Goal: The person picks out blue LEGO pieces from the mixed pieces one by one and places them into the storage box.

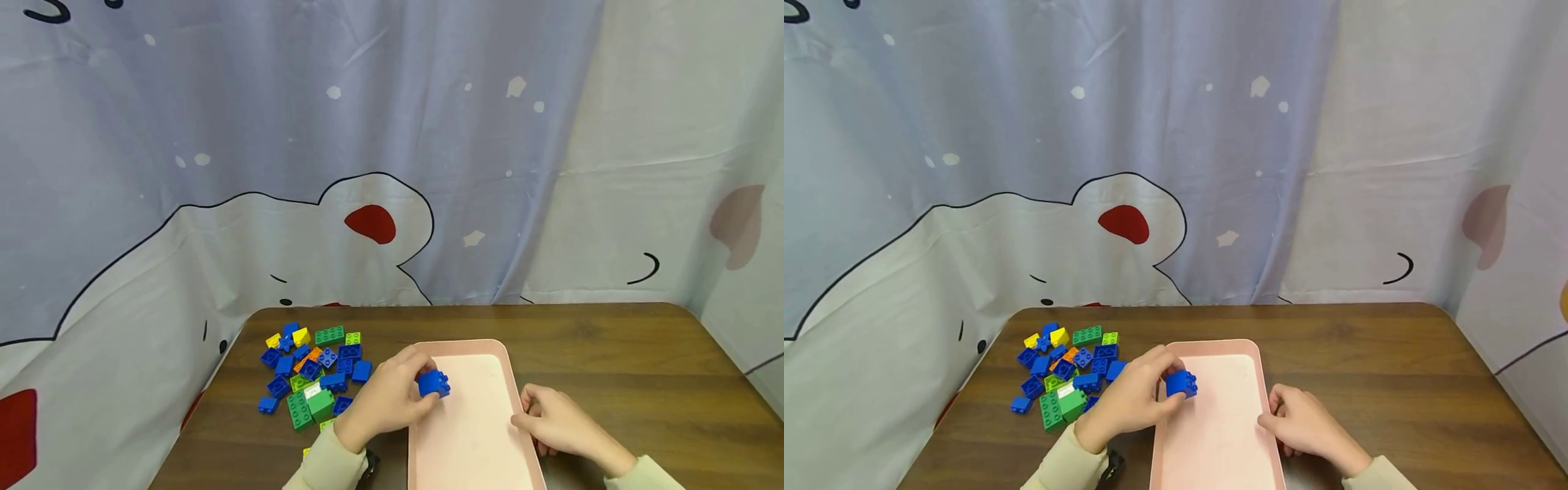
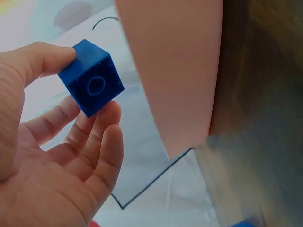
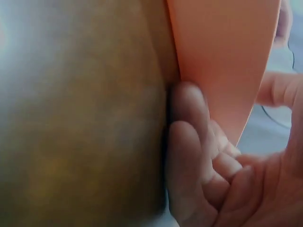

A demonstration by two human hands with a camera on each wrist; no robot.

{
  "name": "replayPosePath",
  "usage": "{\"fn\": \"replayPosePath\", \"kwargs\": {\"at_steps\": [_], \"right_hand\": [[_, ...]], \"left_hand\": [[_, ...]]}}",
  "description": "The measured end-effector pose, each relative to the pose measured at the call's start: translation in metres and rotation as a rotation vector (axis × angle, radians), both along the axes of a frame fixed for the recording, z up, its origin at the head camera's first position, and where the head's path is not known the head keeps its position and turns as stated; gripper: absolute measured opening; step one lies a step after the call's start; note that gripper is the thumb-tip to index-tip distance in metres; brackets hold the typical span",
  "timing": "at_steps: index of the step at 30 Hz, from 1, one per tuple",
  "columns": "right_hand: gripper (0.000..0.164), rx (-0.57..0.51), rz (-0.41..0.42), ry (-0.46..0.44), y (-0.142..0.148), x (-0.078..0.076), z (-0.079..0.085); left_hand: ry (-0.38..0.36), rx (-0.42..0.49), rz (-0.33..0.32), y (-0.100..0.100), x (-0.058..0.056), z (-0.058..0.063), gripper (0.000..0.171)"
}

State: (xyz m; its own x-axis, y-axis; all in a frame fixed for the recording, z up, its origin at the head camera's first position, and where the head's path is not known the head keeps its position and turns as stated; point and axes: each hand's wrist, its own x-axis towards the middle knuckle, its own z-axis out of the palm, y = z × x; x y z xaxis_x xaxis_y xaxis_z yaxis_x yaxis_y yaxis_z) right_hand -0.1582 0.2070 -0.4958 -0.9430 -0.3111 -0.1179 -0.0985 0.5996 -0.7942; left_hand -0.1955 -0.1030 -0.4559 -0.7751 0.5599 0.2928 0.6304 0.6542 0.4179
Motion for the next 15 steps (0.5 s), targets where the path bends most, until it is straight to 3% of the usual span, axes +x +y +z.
{"fn": "replayPosePath", "kwargs": {"at_steps": [8, 15], "right_hand": [[0.029, -0.081, 0.155, -0.173, 0.007, -0.018, 0.001], [0.03, -0.137, 0.212, -0.219, 0.012, -0.025, -0.002]], "left_hand": [[0.042, -0.08, -0.032, 0.012, 0.005, -0.006, 0.034], [0.081, -0.158, -0.064, 0.017, 0.005, -0.01, 0.033]]}}
